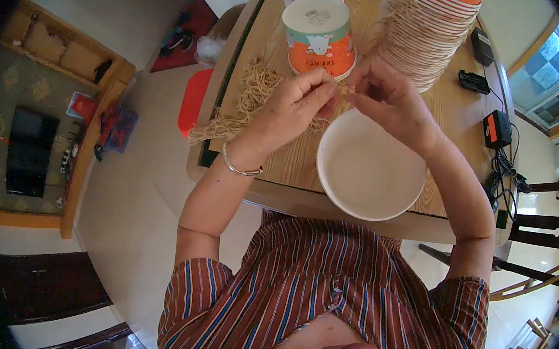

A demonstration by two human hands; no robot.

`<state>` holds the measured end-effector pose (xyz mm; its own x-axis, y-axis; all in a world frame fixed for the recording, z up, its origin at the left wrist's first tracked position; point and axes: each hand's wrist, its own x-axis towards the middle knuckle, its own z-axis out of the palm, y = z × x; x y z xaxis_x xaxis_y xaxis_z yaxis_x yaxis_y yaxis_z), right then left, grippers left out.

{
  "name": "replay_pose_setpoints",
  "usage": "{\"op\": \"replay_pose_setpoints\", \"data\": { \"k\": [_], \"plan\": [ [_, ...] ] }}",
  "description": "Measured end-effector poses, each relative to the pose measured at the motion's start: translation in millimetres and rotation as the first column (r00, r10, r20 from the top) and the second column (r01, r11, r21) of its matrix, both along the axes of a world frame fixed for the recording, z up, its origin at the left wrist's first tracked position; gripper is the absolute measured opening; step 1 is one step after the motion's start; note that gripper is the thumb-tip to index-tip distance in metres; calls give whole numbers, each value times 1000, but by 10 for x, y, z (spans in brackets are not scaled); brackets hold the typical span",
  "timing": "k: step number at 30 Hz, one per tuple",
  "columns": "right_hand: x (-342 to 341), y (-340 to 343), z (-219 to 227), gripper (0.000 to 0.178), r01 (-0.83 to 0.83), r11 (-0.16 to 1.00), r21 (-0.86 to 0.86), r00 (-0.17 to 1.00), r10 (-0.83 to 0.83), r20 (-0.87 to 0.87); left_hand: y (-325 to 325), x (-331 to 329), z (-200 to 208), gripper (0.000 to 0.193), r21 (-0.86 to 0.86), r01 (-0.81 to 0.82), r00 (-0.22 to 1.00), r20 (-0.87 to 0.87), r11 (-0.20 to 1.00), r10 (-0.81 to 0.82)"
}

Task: Attaching string handles to paper buckets.

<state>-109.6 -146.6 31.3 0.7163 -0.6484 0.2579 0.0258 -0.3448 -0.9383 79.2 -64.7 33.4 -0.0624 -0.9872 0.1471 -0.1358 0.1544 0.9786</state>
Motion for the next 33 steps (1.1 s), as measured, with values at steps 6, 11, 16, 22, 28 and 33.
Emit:
{"op": "replay_pose_setpoints", "data": {
  "k": [6, 11, 16, 22, 28, 33],
  "plan": [
    [-34, 99, 73, 15, 85, 955, -286, 991, -110, -73, 4, 61, -37, 13, -30, -7, 993, 117, 1000, 10],
    [-72, 130, 105, 12, 76, 771, -632, 994, -107, -10, 65, 9, 18, 11, -57, -33, 997, 71, 998, 37],
    [-92, 155, 24, 15, 96, 612, -785, 994, -106, 39, 115, 18, 4, 9, -36, -55, 983, 171, 998, 60],
    [-201, 325, -31, 20, -80, 680, -729, 971, -112, -211, 258, -53, 34, 8, -164, -19, 951, 303, 986, 68],
    [-238, 466, -111, 15, -142, 747, -649, 964, -45, -262, 364, -47, -67, 13, -358, 67, 842, 521, 931, 139],
    [-215, 515, -236, 12, -84, 841, -534, 949, -97, -301, 378, -41, -72, 15, -385, 92, 806, 570, 918, 158]
  ]
}}
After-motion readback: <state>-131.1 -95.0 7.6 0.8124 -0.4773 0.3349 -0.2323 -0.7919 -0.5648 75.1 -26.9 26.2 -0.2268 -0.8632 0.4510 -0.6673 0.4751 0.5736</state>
